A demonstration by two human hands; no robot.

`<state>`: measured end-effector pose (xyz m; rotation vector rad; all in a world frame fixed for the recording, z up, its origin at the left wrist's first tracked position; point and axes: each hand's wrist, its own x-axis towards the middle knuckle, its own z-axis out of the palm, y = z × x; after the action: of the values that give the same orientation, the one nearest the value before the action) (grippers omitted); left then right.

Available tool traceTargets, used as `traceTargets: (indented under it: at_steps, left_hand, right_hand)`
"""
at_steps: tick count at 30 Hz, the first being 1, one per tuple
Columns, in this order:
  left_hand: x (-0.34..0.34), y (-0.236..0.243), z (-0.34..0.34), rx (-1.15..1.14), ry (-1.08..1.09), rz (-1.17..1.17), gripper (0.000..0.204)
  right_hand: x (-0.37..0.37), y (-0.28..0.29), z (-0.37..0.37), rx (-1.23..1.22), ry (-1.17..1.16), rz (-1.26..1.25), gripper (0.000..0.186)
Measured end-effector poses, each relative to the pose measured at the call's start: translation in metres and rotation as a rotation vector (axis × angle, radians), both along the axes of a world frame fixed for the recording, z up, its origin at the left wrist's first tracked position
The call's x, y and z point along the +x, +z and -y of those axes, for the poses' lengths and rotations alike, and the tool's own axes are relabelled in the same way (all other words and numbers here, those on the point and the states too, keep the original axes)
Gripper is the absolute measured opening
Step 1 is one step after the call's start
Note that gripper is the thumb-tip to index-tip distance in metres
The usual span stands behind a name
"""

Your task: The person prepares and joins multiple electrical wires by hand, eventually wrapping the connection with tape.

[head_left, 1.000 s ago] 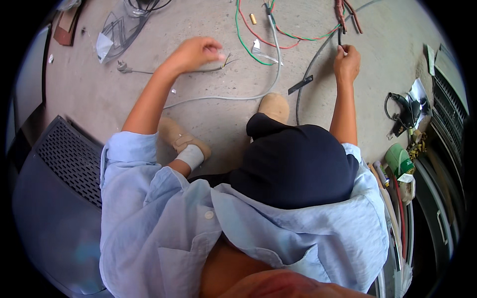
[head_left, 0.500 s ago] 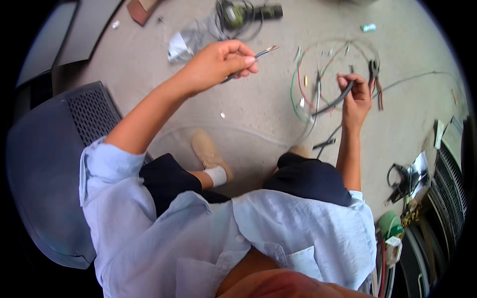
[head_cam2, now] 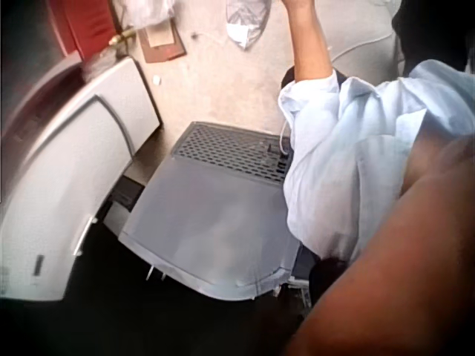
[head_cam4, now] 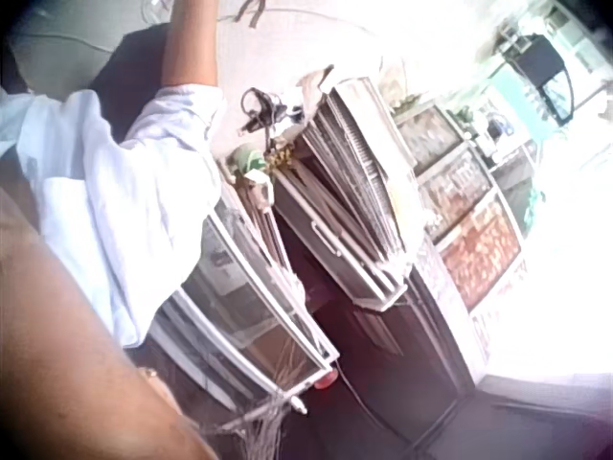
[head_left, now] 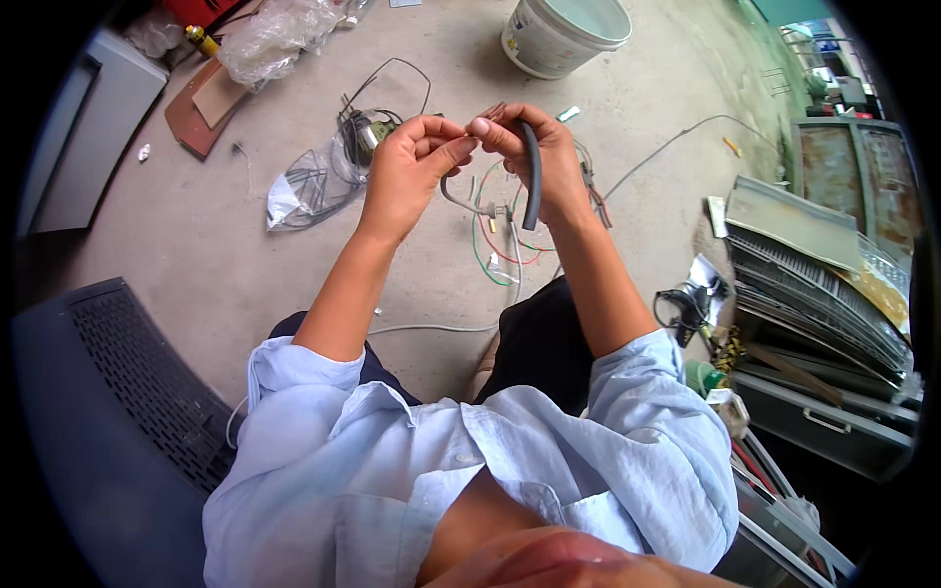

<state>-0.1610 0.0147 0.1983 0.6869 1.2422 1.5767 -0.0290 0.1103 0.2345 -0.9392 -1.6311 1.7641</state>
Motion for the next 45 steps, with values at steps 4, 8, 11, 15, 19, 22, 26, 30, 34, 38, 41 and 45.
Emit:
traceTargets:
  at_steps: [4, 8, 11, 15, 19, 22, 26, 30, 34, 38, 41, 45]
  left_hand:
    - [-0.003, 0.0, -0.004, 0.15, -0.013, -0.033, 0.022]
    - [-0.004, 0.007, 0.0, 0.148, 0.001, -0.221, 0.017]
    - [-0.006, 0.012, 0.005, 0.105, 0.001, -0.349, 0.016]
    - [-0.01, 0.017, 0.012, 0.064, -0.069, -0.487, 0.022]
    - [-0.017, 0.021, 0.017, 0.03, -0.181, -0.432, 0.028]
    - [-0.024, 0.03, 0.024, -0.023, -0.308, -0.282, 0.031]
    - [-0.027, 0.034, 0.03, -0.058, -0.462, -0.021, 0.033]
    - [-0.009, 0.046, 0.035, -0.089, -0.293, 0.098, 0.035]
    - [-0.008, 0.04, 0.036, -0.113, -0.185, 0.105, 0.033]
    - [-0.012, 0.038, 0.037, -0.11, -0.158, 0.08, 0.031]
    - [-0.014, 0.041, 0.038, -0.11, -0.118, 0.0, 0.028]
    - [-0.02, 0.037, 0.041, -0.108, -0.069, -0.046, 0.026]
  right_hand:
    - [-0.012, 0.008, 0.007, -0.044, -0.112, -0.102, 0.015]
    - [-0.006, 0.004, 0.007, 0.007, -0.162, -0.165, 0.014]
    - [-0.004, 0.004, 0.013, 0.043, -0.157, -0.187, 0.013]
    - [-0.006, -0.001, 0.015, 0.067, -0.134, -0.225, 0.013]
    - [-0.008, -0.003, 0.012, -0.032, -0.037, -0.285, 0.014]
    - [-0.008, -0.004, 0.012, -0.032, 0.003, -0.366, 0.014]
    - [-0.003, 0.004, 0.009, -0.078, -0.024, -0.373, 0.011]
    - [-0.003, 0.007, 0.012, 0.168, 0.005, -0.373, 0.009]
    - [-0.004, 0.002, 0.016, 0.207, 0.015, -0.324, 0.013]
    - [-0.012, 0.008, 0.029, 0.027, -0.215, -0.349, 0.018]
    - [0.003, 0.002, 0.0, -0.018, -0.378, -0.376, 0.022]
    - [0.002, 0.016, 0.017, 0.016, -0.041, -0.097, 0.029]
